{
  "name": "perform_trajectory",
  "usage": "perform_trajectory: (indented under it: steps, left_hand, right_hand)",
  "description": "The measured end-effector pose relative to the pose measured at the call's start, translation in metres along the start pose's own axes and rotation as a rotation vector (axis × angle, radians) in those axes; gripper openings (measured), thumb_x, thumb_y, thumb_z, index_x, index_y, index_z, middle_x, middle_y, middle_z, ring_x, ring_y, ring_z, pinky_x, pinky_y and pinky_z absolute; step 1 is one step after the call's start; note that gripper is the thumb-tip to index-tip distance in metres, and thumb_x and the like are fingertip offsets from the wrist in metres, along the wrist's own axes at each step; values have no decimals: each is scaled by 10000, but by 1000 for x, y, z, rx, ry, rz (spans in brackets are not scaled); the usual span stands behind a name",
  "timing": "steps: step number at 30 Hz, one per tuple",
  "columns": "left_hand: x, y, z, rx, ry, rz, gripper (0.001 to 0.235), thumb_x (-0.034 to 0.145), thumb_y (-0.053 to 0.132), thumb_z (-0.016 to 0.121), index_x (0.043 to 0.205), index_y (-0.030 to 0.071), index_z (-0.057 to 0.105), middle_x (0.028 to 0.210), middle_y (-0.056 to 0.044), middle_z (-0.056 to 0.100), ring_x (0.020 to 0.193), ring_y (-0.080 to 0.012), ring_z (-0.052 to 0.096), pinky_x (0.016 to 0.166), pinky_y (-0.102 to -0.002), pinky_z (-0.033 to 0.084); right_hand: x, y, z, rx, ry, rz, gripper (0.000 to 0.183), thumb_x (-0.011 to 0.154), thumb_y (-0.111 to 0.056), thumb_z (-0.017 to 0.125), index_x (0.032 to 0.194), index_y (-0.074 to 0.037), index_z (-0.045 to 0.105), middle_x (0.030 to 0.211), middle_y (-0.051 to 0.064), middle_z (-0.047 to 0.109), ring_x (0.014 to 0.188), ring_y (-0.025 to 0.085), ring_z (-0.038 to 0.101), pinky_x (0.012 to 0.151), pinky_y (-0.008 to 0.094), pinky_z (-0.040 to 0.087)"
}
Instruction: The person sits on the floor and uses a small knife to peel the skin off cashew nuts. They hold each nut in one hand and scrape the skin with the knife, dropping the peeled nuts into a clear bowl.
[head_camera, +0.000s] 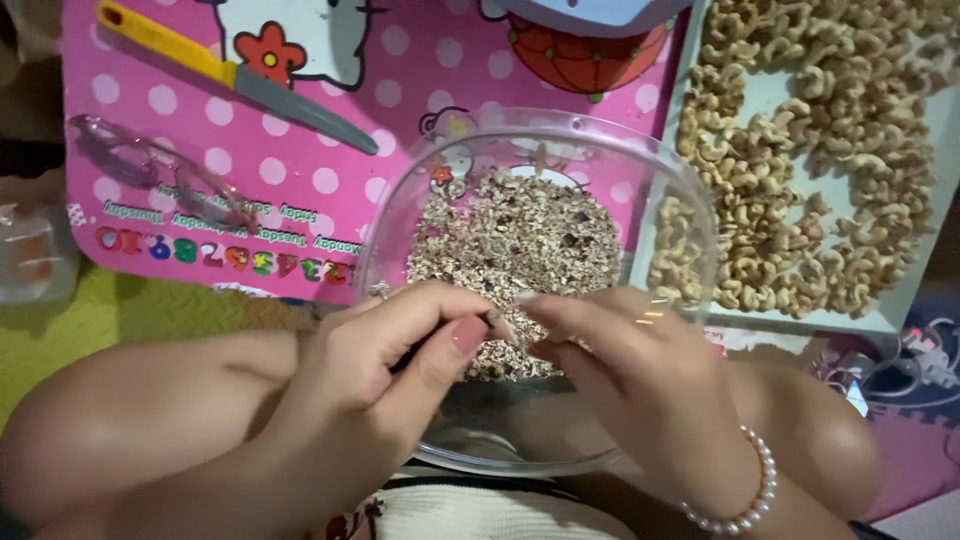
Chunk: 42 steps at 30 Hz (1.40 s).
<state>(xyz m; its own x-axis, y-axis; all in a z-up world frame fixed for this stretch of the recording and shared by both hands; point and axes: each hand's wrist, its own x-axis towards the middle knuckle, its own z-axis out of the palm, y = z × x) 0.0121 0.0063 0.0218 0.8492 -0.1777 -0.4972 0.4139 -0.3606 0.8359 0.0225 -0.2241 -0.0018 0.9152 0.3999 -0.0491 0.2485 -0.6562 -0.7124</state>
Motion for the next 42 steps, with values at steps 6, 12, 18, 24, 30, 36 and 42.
perform_trajectory:
  steps: [6,12,18,24,30,36,42]
  left_hand:
    - [0,-5,0,203,112,141,290,966,277,539,1113,165,763,1080,40,824,1029,-148,737,918,-325,500]
    - [1,-1,-4,126,162,173,281,992,260,532,1134,143,745,1048,24,804,946,-101,752,835,-265,537]
    - [7,-6,-2,143,145,165,283,993,275,542,1140,147,747,981,13,783,876,-112,722,785,-271,523]
    - [1,-14,0,197,89,207,289,982,321,535,1141,210,750,892,59,791,788,-114,717,753,-312,493]
    - [-1,-16,0,279,100,327,251,1003,292,549,1126,171,731,1050,49,800,959,-163,730,858,-372,422]
    - [-3,-22,2,282,96,371,253,1015,304,511,1114,181,708,1019,30,797,883,-224,726,800,-416,420]
    - [-5,-19,6,263,45,420,248,1029,290,490,1108,159,685,1048,11,771,914,-227,697,820,-408,380]
  right_hand:
    - [0,21,10,-251,-483,-214,493,734,-15,718,1213,-125,692,1056,86,694,804,339,656,675,473,509]
    - [27,23,-16,-313,-784,59,352,794,-425,820,1075,-250,701,762,15,699,678,265,697,617,431,554]
    - [47,73,-62,148,477,-145,259,1284,45,467,1540,5,466,1352,264,660,1110,320,722,998,377,653]
    - [55,169,-101,-419,521,-54,99,1233,92,778,1301,145,730,1198,244,740,1000,319,731,808,379,613]
    - [75,238,-74,-502,443,273,189,977,93,740,1067,-50,825,926,130,778,822,245,737,635,402,579]
    - [80,235,-55,-778,398,300,128,911,58,843,941,-49,780,875,165,723,742,329,683,507,468,562]
    - [79,228,-59,-767,295,418,179,913,-56,862,1084,-53,809,1090,251,712,965,433,670,724,544,605]
